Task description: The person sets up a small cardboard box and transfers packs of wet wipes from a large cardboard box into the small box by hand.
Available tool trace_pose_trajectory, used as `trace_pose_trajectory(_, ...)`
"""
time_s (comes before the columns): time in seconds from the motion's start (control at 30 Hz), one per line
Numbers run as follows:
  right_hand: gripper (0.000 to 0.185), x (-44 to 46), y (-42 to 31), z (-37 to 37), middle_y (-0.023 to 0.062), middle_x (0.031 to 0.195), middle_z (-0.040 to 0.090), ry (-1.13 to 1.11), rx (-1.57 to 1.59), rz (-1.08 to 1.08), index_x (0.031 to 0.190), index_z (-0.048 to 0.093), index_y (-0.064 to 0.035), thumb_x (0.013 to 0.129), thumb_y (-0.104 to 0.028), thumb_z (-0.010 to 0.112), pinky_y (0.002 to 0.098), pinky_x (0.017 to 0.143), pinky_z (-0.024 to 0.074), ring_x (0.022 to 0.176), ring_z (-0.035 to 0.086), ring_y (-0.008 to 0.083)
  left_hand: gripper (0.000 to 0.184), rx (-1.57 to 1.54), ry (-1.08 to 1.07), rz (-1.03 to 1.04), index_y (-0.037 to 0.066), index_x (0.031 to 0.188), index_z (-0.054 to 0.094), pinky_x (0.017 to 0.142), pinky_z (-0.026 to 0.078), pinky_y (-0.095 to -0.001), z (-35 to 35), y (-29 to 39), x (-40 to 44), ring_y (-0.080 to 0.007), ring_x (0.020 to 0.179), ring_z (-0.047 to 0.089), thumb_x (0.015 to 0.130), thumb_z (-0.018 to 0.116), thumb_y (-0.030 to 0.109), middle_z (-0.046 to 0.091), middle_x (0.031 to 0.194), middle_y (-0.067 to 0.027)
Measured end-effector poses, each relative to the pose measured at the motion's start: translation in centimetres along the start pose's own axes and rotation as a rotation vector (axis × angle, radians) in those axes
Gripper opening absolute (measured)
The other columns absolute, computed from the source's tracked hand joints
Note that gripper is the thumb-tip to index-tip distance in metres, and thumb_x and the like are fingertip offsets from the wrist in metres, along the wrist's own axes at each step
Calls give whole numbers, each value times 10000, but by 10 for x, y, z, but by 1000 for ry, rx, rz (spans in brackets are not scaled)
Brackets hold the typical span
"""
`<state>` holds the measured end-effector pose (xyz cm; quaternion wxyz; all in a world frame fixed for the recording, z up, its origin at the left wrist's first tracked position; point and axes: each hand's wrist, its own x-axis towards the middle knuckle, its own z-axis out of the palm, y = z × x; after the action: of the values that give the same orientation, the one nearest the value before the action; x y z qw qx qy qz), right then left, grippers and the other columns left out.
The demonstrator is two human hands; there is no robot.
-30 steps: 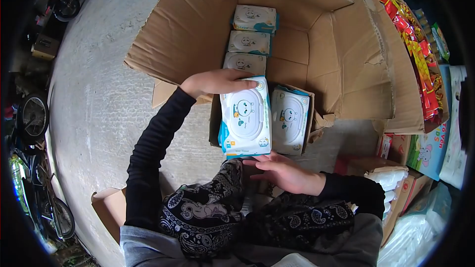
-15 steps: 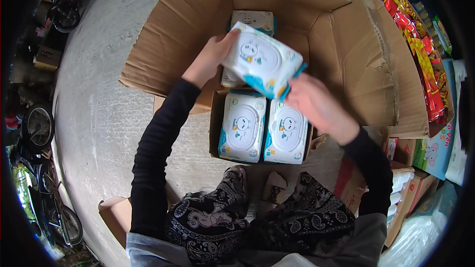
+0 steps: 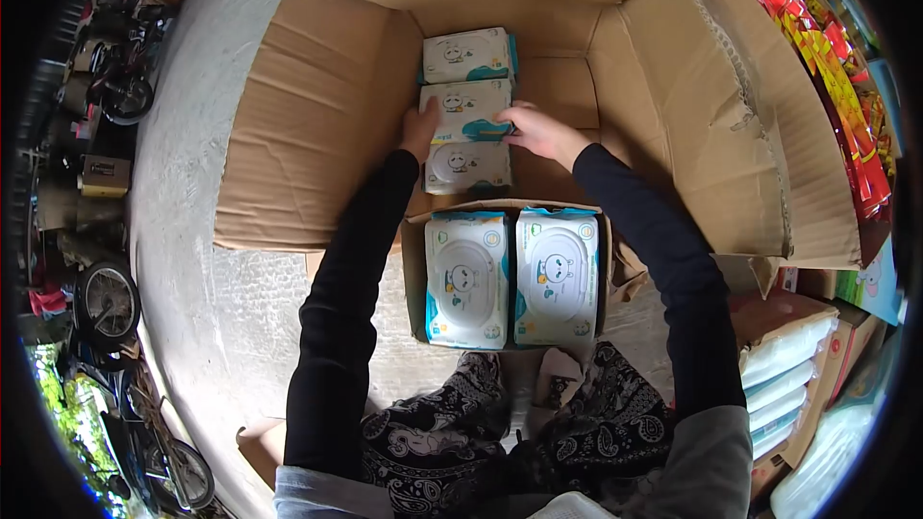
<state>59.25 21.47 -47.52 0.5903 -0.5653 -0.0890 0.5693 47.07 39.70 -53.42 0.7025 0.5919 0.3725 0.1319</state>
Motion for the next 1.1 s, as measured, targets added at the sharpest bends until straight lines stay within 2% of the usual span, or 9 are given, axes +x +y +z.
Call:
trace_pose_trajectory(0.13, 314, 13, 1, -12, 76, 1077, 446, -67, 6, -84, 1065, 419, -59, 758, -117, 454, 339, 886, 288, 1024, 385, 193, 457, 398, 79, 390, -46, 1024, 403, 718, 416, -314, 14, 3, -16, -234, 851, 530, 739, 579, 264, 528, 949, -178)
trace_pose_trajectory(0.47, 337, 1, -10, -7, 77, 1021, 482, -41, -369, -83, 1059, 433, -9, 759, -161, 450, 317, 781, 339, 959, 421, 164, 420, 689, 222, 580, -22, 1059, 402, 738, 416, -298, 18, 15, -6, -216, 867, 524, 730, 584, 166, 526, 958, -171)
trace_pose_trajectory(0.57, 481, -22, -40, -3, 83, 1193, 379, -74, -609, 28, 1201, 327, -46, 781, -242, 455, 336, 909, 262, 1098, 331, 187, 433, 783, 318, 644, -16, 1074, 398, 734, 416, -301, 25, 22, -23, -225, 869, 523, 728, 580, 172, 525, 960, -169)
trace_pose_trajectory(0.7, 407, -107, -62, 19, 85, 1102, 457, 50, -588, -343, 1153, 384, -40, 809, -247, 445, 277, 844, 327, 1008, 417, 162, 321, 797, 221, 599, -44, 949, 477, 739, 408, -343, 56, 75, -79, -304, 858, 519, 695, 562, 134, 534, 897, -197)
trace_pose_trajectory(0.8, 257, -176, -57, 20, 48, 954, 526, -70, -612, -447, 1041, 466, -33, 841, -178, 397, 225, 707, 401, 850, 495, 99, 266, 678, -326, 516, -27, 947, 501, 701, 426, -310, 69, 101, -139, -237, 824, 536, 736, 519, 134, 547, 873, -154)
trace_pose_trajectory(0.83, 233, -199, -51, 16, 45, 908, 534, -188, -586, -393, 1008, 479, -31, 843, -172, 394, 215, 676, 408, 799, 503, 91, 270, 722, -533, 417, -8, 992, 489, 711, 427, -284, 72, 109, -158, -192, 840, 528, 764, 508, 134, 541, 913, -119)
trace_pose_trajectory(0.9, 210, -246, -38, 12, 63, 859, 547, -399, -525, -140, 967, 497, -24, 846, -156, 388, 208, 656, 421, 749, 523, 103, 270, 704, -730, 481, -15, 971, 497, 713, 423, -305, 83, 113, -187, -226, 833, 531, 760, 512, 153, 546, 901, -131)
trace_pose_trajectory(1.0, 287, -296, 0, 14, 102, 837, 572, -611, -155, 321, 964, 498, 3, 868, -226, 354, 222, 636, 441, 732, 556, 151, 284, 799, -762, 559, -19, 971, 490, 728, 418, -331, 97, 109, -209, -257, 839, 527, 760, 509, 171, 545, 892, -141)
trace_pose_trajectory(1.1, 306, -315, 42, 29, 112, 890, 566, -500, -24, 502, 985, 485, 8, 860, -240, 359, 266, 726, 435, 814, 552, 175, 310, 881, -738, 653, -32, 964, 482, 743, 409, -356, 106, 105, -217, -296, 849, 516, 762, 505, 202, 537, 892, -160)
